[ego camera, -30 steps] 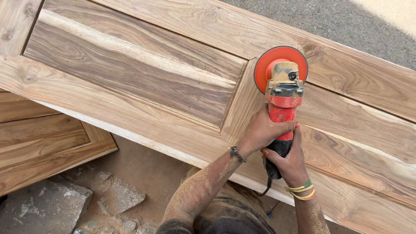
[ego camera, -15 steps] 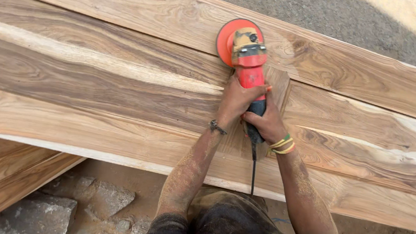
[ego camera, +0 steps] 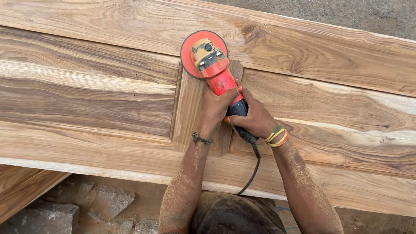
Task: The person uses a red angle grinder with a sanding disc to smooth the surface of a wooden door panel. They move the tool across the flat surfaces and along the raised edges of the panel's design.
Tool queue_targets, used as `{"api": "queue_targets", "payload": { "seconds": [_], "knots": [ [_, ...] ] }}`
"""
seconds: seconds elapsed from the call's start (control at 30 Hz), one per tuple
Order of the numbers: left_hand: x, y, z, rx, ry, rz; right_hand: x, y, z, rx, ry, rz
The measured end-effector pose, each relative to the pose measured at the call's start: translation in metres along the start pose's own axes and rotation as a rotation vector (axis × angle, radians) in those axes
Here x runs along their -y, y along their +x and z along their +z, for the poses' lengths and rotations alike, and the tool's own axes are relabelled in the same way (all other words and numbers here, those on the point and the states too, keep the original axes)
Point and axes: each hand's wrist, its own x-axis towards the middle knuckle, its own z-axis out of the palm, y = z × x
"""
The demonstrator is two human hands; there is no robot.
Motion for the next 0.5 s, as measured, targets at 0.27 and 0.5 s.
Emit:
{"api": "queue_targets", "payload": {
  "seconds": [0.27,0.5],
  "knots": [
    [0.020,-0.040,0.121,0.148,0.063,0.013,-0.056,-0.091,-0.083,-0.071,-0.041,0.277],
    [0.047,-0.054,0.204,0.220,0.181,-0.049,-0.088,-0.147,-0.142,-0.149,-0.037,0.303]
  ]
}}
